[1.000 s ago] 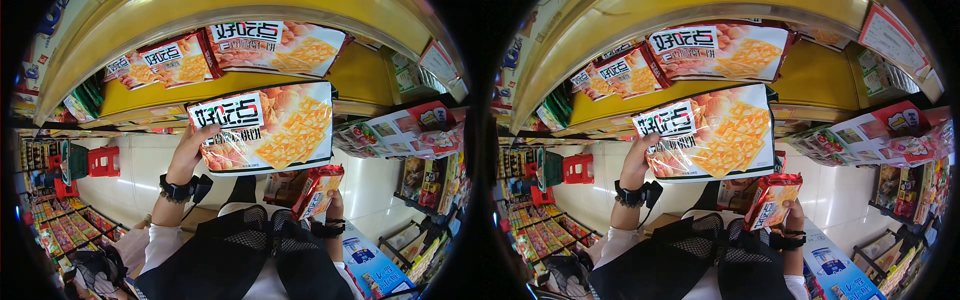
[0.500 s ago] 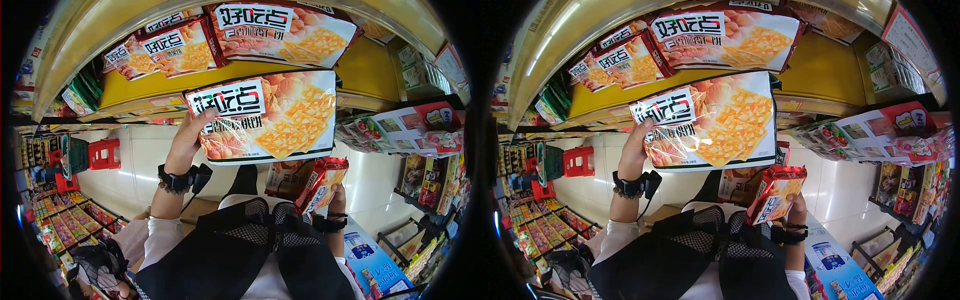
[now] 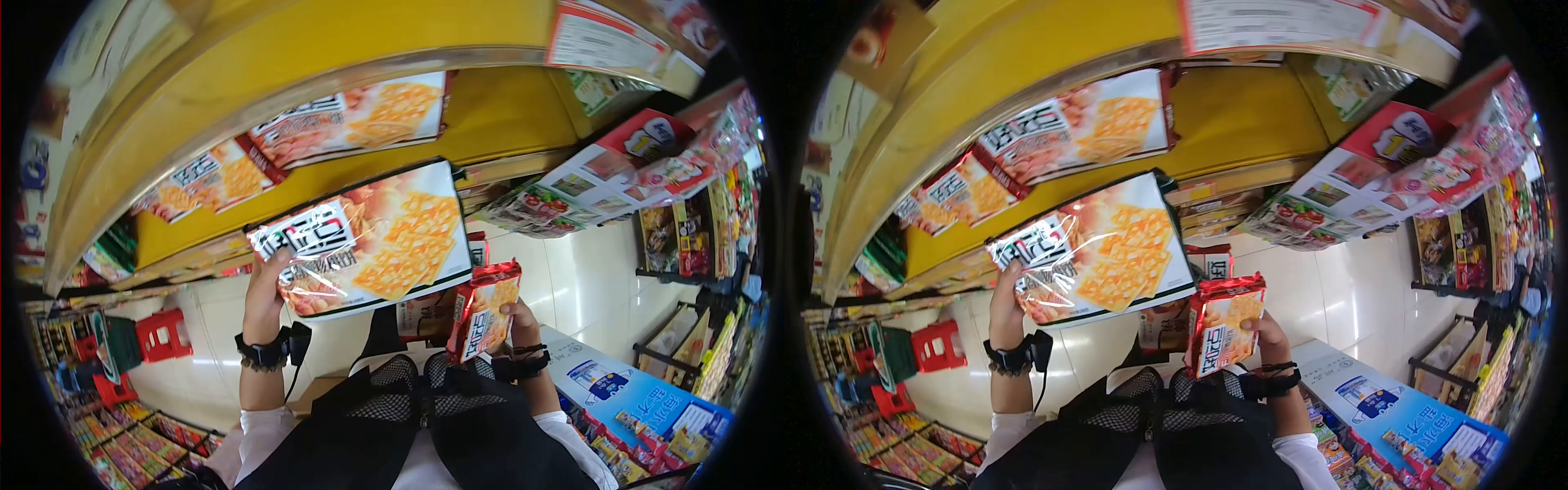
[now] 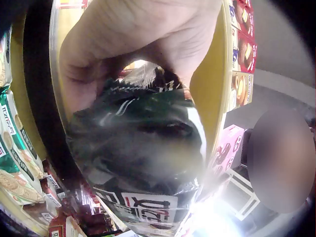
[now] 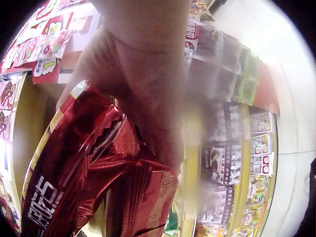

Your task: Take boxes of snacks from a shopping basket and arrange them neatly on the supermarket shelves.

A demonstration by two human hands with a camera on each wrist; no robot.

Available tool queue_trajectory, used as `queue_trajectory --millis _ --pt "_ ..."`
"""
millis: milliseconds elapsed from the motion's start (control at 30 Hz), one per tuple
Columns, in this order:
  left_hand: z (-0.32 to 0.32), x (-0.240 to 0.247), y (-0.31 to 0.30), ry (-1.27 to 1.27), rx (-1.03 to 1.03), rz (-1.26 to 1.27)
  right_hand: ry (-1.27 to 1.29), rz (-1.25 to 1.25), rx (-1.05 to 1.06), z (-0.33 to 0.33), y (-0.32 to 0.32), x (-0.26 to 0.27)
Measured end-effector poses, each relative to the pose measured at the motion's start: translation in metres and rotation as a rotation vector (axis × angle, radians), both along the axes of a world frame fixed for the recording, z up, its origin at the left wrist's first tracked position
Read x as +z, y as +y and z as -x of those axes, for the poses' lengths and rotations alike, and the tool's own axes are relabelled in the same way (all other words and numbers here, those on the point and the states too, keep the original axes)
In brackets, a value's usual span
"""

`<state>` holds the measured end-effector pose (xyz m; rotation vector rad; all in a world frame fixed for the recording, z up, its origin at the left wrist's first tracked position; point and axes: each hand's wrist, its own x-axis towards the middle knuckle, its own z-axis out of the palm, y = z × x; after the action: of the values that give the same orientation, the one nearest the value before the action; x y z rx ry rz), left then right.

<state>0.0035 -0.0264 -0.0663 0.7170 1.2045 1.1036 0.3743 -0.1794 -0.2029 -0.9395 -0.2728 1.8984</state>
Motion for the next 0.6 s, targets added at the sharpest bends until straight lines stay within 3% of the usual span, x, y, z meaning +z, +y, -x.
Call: queue_trajectory --millis 600 --pt "-0.046 0.005 -0.006 -0.026 -0.116 0.005 0.029 -0.028 -0.08 -0.029 -0.012 -0.006"
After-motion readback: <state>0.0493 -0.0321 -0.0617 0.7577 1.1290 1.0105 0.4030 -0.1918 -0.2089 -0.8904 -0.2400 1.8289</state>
